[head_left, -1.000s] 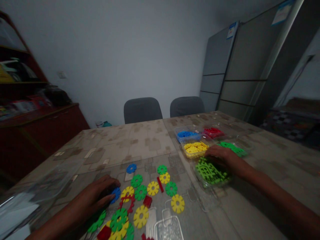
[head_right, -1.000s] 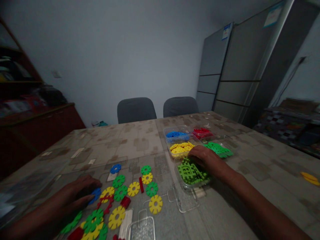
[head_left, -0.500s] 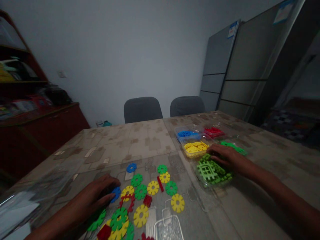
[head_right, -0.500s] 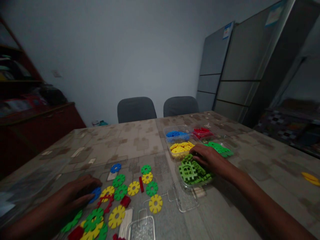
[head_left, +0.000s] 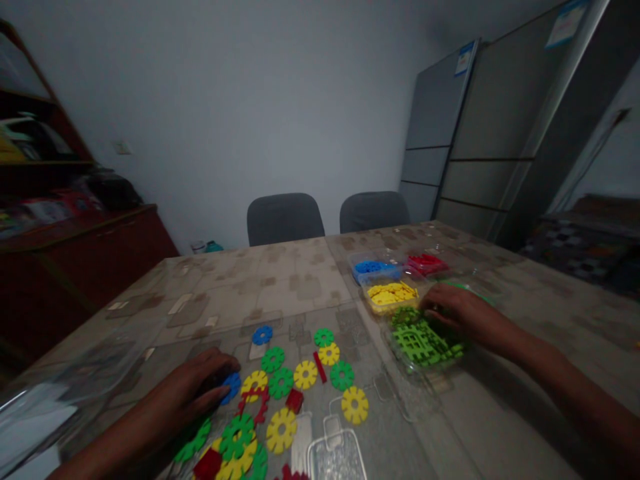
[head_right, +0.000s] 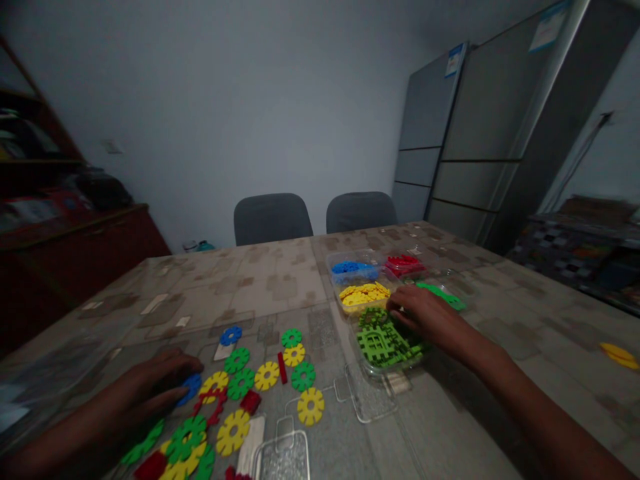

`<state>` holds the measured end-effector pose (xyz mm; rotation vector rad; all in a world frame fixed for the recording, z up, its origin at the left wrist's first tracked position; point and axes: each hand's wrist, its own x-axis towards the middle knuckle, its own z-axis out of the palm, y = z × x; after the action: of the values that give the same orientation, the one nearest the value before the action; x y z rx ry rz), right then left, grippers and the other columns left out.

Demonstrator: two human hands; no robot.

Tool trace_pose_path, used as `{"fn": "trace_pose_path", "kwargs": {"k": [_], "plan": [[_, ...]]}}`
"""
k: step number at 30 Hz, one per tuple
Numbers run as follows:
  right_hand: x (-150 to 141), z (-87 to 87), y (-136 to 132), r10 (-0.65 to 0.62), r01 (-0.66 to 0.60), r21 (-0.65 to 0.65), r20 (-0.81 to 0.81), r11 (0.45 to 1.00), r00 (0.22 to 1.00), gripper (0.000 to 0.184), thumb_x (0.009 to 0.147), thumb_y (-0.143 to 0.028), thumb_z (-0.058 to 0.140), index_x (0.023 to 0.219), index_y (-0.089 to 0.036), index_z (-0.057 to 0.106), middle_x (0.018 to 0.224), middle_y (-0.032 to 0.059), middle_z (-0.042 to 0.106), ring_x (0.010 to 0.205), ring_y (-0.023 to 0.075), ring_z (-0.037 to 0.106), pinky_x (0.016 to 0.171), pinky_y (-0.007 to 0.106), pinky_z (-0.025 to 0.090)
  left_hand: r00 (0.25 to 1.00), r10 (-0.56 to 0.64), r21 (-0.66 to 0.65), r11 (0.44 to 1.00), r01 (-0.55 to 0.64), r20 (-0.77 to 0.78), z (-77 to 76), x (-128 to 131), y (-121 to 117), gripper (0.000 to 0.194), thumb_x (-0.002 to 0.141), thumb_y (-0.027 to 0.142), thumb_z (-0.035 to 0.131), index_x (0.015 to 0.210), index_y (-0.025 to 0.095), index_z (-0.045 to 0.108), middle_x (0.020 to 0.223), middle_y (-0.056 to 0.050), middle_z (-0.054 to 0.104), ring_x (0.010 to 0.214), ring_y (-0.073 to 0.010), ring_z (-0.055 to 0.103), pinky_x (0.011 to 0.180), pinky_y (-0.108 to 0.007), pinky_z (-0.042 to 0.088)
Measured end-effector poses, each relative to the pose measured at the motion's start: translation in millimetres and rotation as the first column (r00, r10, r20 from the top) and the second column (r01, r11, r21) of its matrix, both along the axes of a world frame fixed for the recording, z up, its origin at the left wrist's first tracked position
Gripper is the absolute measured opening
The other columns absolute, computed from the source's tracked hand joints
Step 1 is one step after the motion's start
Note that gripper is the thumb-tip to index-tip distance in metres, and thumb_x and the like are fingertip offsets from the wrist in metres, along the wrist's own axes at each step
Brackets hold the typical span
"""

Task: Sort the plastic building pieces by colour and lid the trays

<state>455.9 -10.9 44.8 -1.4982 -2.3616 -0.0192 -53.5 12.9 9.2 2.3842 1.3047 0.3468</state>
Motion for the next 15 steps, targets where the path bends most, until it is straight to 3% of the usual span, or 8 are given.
{"fn": "trace_pose_path", "kwargs": {"k": [4,9,11,15], "plan": [[2,0.2,0,-0.020,0.020,-0.008,0.034,1.000,0.999,0.019,0.084,-0.020,0.053,0.068,-0.020,0.063,0.064,0.0044,0.063,0.059,0.0195,0.056,0.056,0.029,0.041,1.000,0.020,0.020,1.000,-0.020,-0.003,3.7,4,-2,0.022,0.081,0.035,0.060,0.099,0.025,0.070,0.101,-0.006,0.073,0.092,-0.0260,0.067,0.082,-0.031,0.054],[-9,-3.2,0,-0.003,0.003,0.024,-0.004,1.000,1.000,0.017,0.088,-0.026,0.052,0.099,-0.019,0.064,0.096,0.0105,0.066,0.087,0.0244,0.061,0.076,0.035,0.047,0.999,0.039,0.030,0.999,-0.039,-0.008,9.6,10,-8,0.022,0.081,0.035,0.058,0.096,0.024,0.070,0.098,-0.005,0.073,0.089,-0.0257,0.068,0.079,-0.031,0.054],[-15,-4.8,0,0.025,-0.025,0.025,-0.008,0.999,1.000,0.015,0.087,-0.025,0.054,0.098,-0.021,0.064,0.099,0.0104,0.065,0.090,0.0247,0.060,0.077,0.035,0.047,0.999,0.032,0.033,0.999,-0.031,-0.015,9.0,10,-8,0.021,0.081,0.035,0.057,0.094,0.023,0.069,0.097,-0.005,0.073,0.089,-0.0258,0.068,0.079,-0.031,0.054],[-18,-3.7,2,0.040,-0.039,0.046,-0.019,0.998,0.999,0.016,0.087,-0.017,0.048,0.083,-0.020,0.062,0.086,0.0083,0.064,0.079,0.0226,0.059,0.070,0.032,0.046,0.999,0.019,0.024,1.000,-0.018,-0.043,5.8,7,-4,0.022,0.083,0.034,0.056,0.099,0.024,0.068,0.101,-0.006,0.072,0.092,-0.0260,0.067,0.081,-0.032,0.053]]}}
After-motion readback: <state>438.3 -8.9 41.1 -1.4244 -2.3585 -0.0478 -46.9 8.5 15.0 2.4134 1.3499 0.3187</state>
